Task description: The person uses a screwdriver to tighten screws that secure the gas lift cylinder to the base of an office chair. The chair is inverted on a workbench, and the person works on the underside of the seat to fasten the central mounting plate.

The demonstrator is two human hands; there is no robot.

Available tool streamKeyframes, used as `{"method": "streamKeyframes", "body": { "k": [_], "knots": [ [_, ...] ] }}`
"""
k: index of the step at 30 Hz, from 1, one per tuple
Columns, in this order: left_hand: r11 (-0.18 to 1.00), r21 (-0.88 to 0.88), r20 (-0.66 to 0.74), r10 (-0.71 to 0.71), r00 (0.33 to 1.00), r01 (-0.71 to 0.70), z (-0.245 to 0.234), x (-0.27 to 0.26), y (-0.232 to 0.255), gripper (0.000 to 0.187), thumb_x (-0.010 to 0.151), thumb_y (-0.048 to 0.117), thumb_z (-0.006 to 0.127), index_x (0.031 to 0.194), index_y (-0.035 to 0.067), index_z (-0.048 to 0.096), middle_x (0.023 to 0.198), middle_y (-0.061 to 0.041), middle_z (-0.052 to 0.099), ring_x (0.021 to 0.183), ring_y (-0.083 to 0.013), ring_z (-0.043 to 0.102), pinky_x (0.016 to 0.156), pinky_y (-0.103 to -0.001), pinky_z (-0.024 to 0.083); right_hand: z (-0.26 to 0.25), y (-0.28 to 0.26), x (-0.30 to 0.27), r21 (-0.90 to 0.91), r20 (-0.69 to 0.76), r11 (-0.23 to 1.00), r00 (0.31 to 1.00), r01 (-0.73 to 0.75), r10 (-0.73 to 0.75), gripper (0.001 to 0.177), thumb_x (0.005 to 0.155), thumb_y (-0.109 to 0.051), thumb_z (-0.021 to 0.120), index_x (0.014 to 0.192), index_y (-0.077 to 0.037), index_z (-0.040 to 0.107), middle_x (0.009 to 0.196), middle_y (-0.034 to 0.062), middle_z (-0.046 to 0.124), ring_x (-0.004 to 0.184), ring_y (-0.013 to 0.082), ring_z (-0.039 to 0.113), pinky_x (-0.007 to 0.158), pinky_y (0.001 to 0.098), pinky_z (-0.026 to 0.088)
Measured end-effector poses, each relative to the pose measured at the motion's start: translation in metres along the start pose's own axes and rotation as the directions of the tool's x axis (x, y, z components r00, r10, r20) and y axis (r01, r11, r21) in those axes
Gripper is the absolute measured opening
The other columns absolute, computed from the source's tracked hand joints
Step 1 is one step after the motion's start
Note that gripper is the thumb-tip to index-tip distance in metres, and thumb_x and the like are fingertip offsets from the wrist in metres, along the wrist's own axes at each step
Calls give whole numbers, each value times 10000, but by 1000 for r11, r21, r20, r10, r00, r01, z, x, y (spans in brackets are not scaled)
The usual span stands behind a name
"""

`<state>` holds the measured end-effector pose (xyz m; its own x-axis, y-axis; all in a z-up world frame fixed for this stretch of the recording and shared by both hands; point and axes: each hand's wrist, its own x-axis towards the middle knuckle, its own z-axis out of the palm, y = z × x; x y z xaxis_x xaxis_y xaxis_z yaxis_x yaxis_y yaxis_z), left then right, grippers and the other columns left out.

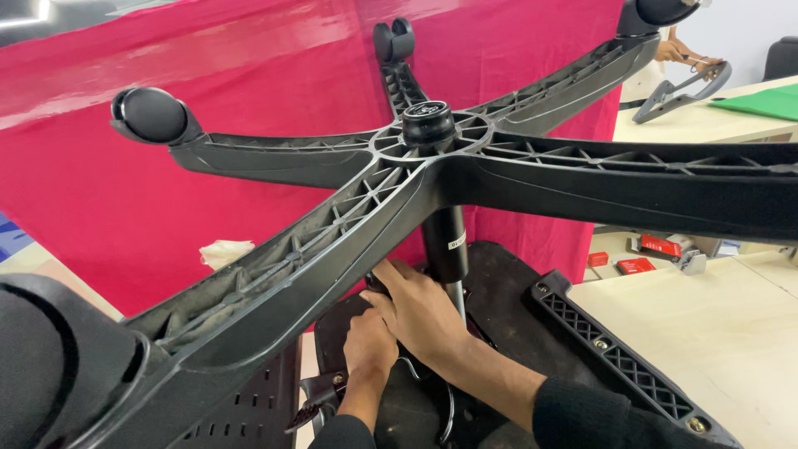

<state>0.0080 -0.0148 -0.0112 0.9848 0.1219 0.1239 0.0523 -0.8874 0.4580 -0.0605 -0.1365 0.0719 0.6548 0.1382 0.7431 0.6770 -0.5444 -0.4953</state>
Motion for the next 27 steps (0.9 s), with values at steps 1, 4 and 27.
{"method": "streamKeyframes", "body": {
  "k": [1,4,27],
  "knots": [
    [1000,-14,5,1,1000,0,0,-1,0,210,912,171,644,1084,68,706,1110,-206,715,1077,-409,686,926,-506,566,2,1,-1,-16,0,1000,1000,-23,23,431,907,-171,698,1304,-72,561,980,195,695,798,382,706,674,462,563],
    [1000,-8,20,1,1000,-1,-5,-4,1,205,940,179,622,1083,69,720,1130,-209,717,1101,-412,680,949,-503,559,9,2,3,-43,19,994,995,-98,98,397,909,-179,686,1273,-69,576,967,202,694,800,387,704,684,477,557],
    [1000,7,59,-18,998,18,-15,-7,12,191,950,155,591,1067,116,736,1116,-183,733,1109,-390,687,946,-492,569,16,11,16,-20,11,992,992,-122,122,312,970,-185,605,1221,-1,582,1195,218,679,1034,407,684,865,480,540]
  ]
}}
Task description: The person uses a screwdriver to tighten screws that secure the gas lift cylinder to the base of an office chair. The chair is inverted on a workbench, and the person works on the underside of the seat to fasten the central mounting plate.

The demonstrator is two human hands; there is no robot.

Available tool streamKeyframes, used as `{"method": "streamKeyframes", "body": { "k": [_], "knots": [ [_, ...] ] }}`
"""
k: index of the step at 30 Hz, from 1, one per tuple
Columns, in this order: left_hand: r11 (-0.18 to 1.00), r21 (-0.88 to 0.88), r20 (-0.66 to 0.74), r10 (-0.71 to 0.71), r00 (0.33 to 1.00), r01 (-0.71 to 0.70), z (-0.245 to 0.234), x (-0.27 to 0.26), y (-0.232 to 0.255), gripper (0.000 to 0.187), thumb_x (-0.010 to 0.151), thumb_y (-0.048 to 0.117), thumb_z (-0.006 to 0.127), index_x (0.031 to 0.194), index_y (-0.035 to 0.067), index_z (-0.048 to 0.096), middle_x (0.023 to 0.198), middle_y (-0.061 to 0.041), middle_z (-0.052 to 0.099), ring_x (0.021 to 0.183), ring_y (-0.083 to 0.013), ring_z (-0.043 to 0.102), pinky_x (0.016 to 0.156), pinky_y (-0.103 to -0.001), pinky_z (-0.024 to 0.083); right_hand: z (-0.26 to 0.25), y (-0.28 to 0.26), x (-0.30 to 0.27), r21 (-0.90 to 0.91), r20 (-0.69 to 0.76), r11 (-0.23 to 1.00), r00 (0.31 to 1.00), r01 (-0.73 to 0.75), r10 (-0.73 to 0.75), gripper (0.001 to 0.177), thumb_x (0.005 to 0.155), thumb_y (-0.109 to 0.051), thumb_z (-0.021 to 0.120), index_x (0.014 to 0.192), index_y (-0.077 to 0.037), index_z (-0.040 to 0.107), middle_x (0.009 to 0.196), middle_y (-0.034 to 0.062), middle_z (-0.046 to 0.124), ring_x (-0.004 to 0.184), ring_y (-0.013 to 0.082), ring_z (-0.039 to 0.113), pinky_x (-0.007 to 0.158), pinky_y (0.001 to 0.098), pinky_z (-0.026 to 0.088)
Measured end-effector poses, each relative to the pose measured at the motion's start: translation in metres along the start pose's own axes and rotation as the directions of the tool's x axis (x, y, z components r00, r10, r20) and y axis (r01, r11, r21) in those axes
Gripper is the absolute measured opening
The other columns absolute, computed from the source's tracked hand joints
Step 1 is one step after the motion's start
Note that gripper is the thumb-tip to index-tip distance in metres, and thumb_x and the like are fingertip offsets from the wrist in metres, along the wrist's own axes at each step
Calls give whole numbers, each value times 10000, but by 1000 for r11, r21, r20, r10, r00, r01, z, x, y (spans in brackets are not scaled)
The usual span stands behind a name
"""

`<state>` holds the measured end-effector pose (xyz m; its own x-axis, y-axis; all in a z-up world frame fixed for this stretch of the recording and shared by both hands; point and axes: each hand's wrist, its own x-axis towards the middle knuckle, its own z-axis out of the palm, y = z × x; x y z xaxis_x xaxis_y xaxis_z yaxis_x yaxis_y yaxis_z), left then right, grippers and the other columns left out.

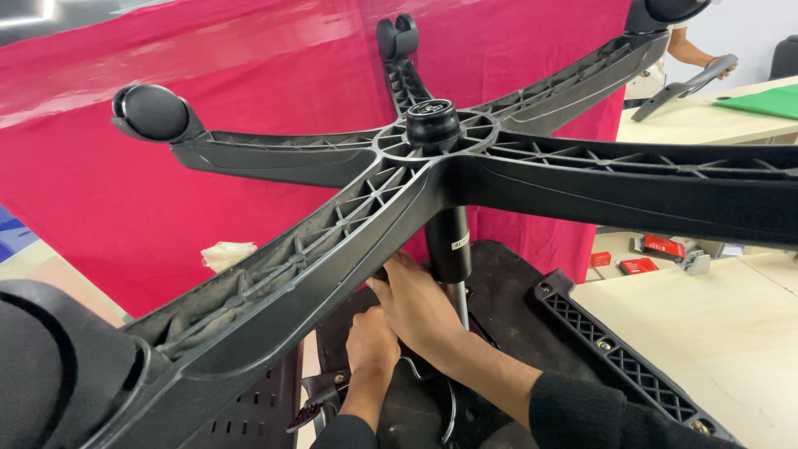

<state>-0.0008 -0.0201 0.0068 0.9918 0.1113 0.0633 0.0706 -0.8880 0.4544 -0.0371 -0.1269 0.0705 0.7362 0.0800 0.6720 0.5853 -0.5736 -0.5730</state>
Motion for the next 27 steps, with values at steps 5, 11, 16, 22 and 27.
{"method": "streamKeyframes", "body": {
  "k": [5,11,16,22,27],
  "knots": [
    [998,-65,-41,-1,999,-2,1,0,-1,234,953,142,571,1093,167,757,1087,-181,740,1080,-386,695,942,-491,559,-11,-10,-1,32,109,983,979,-179,175,332,963,-201,596,1239,-25,537,1160,186,668,843,347,742,757,435,595],
    [996,-66,-78,48,996,-53,8,3,-6,234,928,135,583,1082,161,758,1069,-193,736,1063,-399,695,925,-499,564,-14,-8,-2,29,36,998,998,-61,60,304,951,-153,628,1206,-8,547,1095,212,686,843,363,723,749,456,578],
    [997,-62,-71,48,996,-52,7,6,-5,242,935,105,558,1066,156,755,1062,-197,736,1065,-408,689,921,-510,559,-11,-2,-2,17,45,998,997,-59,58,297,961,-163,628,1196,-2,543,1089,210,689,855,357,728,754,451,579],
    [995,-62,-79,78,994,-83,3,1,-4,213,939,126,566,1065,148,736,1045,-196,737,1059,-409,687,912,-515,557,-6,-1,-5,-21,-18,1000,1000,0,-1,289,962,-167,630,1179,4,545,1080,209,679,823,343,727,722,434,588],
    [993,-55,-60,104,993,-108,2,2,-5,194,944,153,586,1070,148,733,1057,-202,734,1065,-416,683,913,-520,555,0,3,-6,-62,0,997,999,-37,37,292,986,-163,599,1188,21,498,1130,226,642,787,355,716,687,439,585]
  ]
}}
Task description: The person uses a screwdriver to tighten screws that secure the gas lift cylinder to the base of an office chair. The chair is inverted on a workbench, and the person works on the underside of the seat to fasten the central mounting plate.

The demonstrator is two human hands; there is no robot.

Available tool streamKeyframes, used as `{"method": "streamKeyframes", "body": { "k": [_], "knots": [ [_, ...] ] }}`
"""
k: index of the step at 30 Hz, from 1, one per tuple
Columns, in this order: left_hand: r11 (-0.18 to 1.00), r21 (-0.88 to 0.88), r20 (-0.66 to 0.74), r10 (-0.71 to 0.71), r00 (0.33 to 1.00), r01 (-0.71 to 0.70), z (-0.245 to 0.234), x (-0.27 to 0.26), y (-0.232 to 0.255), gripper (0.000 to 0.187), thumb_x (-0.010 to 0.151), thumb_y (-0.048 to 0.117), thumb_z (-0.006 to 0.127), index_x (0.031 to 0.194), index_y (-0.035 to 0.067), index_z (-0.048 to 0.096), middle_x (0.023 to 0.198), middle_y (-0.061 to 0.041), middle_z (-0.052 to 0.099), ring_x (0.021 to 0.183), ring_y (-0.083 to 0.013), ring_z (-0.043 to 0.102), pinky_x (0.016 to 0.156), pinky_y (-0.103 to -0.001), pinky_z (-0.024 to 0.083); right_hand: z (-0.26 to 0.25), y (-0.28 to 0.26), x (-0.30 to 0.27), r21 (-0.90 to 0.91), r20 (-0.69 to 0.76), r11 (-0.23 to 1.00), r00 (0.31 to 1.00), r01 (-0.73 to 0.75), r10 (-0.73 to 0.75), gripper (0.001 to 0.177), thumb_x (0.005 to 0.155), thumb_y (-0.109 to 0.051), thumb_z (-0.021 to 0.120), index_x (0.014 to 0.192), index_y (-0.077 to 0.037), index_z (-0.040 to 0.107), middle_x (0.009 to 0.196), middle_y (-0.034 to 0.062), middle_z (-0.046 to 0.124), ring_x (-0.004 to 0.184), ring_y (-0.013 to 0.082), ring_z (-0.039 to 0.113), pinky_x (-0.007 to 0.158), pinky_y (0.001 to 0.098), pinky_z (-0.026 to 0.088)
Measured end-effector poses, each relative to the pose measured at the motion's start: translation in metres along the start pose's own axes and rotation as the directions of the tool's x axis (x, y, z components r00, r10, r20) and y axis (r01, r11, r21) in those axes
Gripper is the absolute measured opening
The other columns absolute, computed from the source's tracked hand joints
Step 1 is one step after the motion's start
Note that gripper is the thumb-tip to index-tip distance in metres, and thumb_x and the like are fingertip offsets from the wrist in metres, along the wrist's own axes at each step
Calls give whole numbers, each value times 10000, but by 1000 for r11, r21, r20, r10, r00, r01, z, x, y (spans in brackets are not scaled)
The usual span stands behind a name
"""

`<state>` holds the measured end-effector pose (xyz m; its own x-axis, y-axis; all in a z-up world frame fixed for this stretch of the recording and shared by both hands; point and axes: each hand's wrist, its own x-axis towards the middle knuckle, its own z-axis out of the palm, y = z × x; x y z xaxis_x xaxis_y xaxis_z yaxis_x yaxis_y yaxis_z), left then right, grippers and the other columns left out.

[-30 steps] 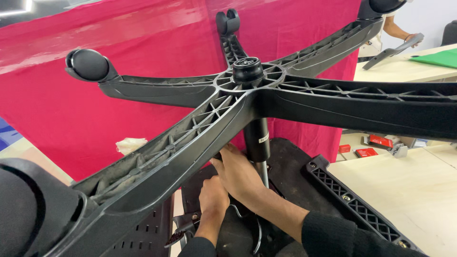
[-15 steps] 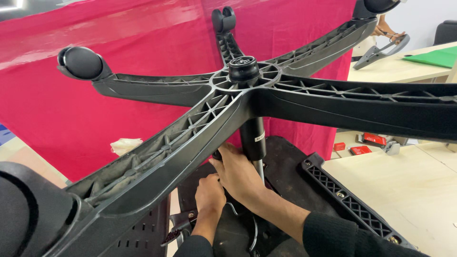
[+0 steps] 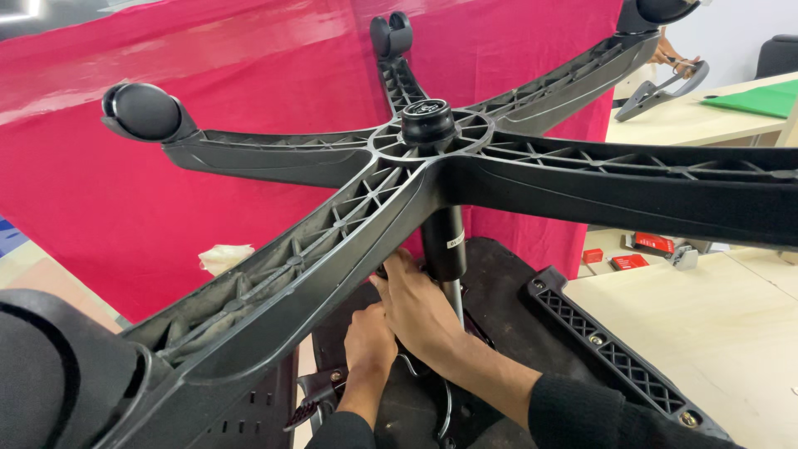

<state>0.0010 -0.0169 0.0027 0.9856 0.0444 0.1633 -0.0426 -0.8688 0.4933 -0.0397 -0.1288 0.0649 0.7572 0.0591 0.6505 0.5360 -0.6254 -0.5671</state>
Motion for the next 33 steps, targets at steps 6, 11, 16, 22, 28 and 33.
{"method": "streamKeyframes", "body": {
  "k": [6,11,16,22,28,33],
  "knots": [
    [985,-131,-43,-118,992,112,1,4,-9,237,912,223,691,1137,150,696,1100,-155,739,1086,-386,691,927,-494,559,-3,-5,-4,10,16,1000,1000,25,-25,424,948,-176,641,1275,24,458,1071,222,665,868,379,711,707,445,580],
    [966,-148,-80,-226,971,213,12,7,-25,336,870,105,677,1184,213,729,1161,-74,735,1120,-313,699,952,-439,562,-18,-14,-60,201,-41,979,999,-23,32,446,949,-204,689,1306,-31,486,1043,169,737,881,314,763,696,418,602],
    [947,-275,-17,-179,984,167,26,22,-40,399,834,7,627,1161,185,772,1171,-5,789,1154,-211,723,1017,-362,552,-31,10,-90,235,-14,944,970,-231,241,448,943,-211,693,1250,-27,425,1015,122,788,702,235,811,583,351,587],
    [946,-213,33,-244,969,245,25,35,-34,447,845,-17,619,1180,242,760,1219,1,762,1182,-241,694,1015,-396,541,-23,30,-88,247,-210,969,975,-20,73,441,965,-82,651,1232,42,323,1210,164,727,825,243,815,632,288,649],
    [969,-65,133,-227,965,237,11,34,-23,356,907,139,701,1214,308,766,1281,-71,702,1207,-305,663,1023,-429,531,-21,28,-77,239,-201,969,974,-57,107,435,976,-84,653,1247,33,333,1151,158,757,768,214,816,620,290,621],
    [986,144,82,-99,992,87,13,24,-26,268,914,216,683,1159,275,775,1353,-33,617,1279,-310,585,1019,-461,509,-22,14,-81,134,4,915,923,-381,384,441,1003,-163,714,1322,-40,436,869,192,786,651,247,785,630,336,570]
  ]
}}
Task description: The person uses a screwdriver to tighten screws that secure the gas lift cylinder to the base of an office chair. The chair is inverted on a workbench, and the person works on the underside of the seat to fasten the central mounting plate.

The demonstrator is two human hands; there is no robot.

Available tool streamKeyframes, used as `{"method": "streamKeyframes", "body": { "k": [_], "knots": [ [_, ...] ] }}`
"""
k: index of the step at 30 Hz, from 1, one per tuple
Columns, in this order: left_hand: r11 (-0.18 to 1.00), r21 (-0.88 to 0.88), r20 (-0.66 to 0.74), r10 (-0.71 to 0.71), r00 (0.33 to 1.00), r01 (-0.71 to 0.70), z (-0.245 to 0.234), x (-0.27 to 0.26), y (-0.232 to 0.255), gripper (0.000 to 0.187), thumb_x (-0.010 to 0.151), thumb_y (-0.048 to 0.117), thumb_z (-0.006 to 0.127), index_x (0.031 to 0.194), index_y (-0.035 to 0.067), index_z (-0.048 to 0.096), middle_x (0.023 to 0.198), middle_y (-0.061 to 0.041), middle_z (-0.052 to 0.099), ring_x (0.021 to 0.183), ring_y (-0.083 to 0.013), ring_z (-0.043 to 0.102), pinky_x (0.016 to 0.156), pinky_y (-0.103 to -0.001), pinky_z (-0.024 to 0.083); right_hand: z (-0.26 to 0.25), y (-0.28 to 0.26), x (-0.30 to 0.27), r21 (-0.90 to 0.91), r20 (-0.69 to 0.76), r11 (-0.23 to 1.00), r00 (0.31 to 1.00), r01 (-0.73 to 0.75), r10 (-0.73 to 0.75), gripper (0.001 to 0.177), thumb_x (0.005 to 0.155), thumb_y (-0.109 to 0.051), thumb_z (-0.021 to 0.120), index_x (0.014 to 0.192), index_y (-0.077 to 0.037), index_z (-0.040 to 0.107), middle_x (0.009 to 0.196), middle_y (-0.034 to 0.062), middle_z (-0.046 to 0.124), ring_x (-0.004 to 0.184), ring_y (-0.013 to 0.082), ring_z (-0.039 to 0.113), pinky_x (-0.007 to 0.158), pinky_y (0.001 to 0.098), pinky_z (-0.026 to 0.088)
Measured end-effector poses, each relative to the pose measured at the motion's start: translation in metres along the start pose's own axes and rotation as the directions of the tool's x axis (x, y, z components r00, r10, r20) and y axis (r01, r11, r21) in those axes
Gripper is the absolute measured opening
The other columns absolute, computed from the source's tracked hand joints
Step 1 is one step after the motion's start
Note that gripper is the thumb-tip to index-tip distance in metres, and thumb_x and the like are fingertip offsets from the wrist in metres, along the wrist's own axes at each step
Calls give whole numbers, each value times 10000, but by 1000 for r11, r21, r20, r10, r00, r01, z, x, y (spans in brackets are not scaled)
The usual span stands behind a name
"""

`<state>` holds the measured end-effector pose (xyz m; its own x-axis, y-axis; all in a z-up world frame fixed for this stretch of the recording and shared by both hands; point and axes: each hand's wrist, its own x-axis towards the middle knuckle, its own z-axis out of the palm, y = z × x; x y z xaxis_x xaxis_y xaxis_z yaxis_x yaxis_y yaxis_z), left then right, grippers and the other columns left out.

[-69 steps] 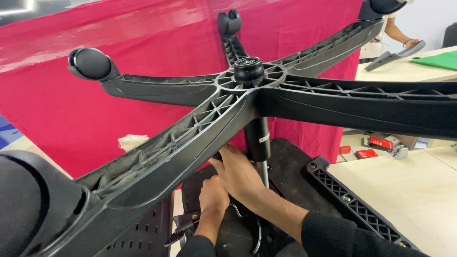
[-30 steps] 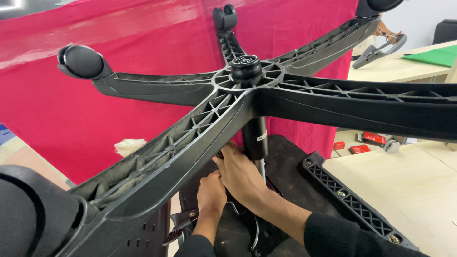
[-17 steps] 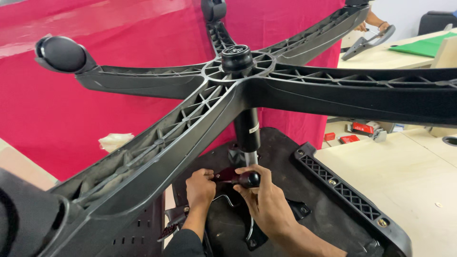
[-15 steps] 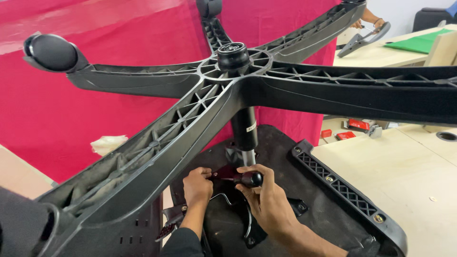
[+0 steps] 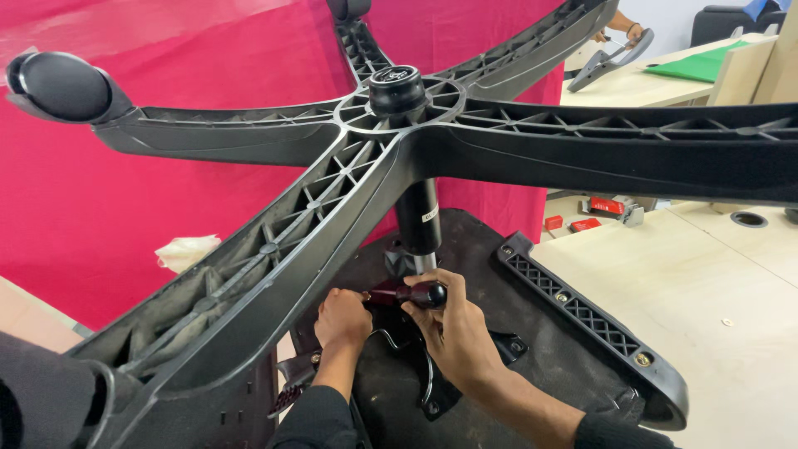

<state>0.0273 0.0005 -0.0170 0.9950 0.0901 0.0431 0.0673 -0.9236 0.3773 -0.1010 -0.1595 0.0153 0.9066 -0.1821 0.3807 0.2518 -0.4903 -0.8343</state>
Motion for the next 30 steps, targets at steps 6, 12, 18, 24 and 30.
{"method": "streamKeyframes", "body": {
  "k": [6,12,18,24,30],
  "knots": [
    [992,-115,-9,48,999,-49,1,9,-14,260,902,214,667,1118,251,806,1221,-116,701,1156,-357,661,977,-460,545,7,-14,15,135,-5,972,982,190,-191,402,953,-180,678,1235,-31,433,1112,133,757,796,228,809,648,348,612],
    [973,-231,-17,17,1000,-21,2,3,-13,319,867,135,650,1130,240,797,1129,-143,749,1081,-363,700,943,-460,562,3,-23,24,103,97,992,992,69,-79,416,963,-241,649,1257,-64,415,1057,124,758,854,266,808,684,396,611],
    [965,-261,-21,-3,1000,-3,3,-4,-10,314,854,131,664,1118,230,801,1137,-124,742,1092,-353,698,942,-449,561,6,-32,25,22,105,985,979,171,-173,409,957,-225,672,1252,-57,443,956,162,736,828,334,768,667,430,575],
    [966,-259,-38,2,999,-11,0,-5,-7,331,872,121,646,1133,251,804,1165,-115,743,1114,-335,699,961,-440,559,7,-34,41,17,92,958,954,286,-287,354,991,-210,638,1232,-24,457,775,159,703,696,322,740,667,419,554],
    [966,-257,-23,-39,999,32,-5,-10,-4,327,887,127,634,1143,250,797,1170,-115,740,1125,-331,695,976,-439,554,10,-33,46,-21,95,952,949,305,-302,337,986,-205,644,1216,-20,483,726,162,706,684,332,731,685,427,549]
  ]
}}
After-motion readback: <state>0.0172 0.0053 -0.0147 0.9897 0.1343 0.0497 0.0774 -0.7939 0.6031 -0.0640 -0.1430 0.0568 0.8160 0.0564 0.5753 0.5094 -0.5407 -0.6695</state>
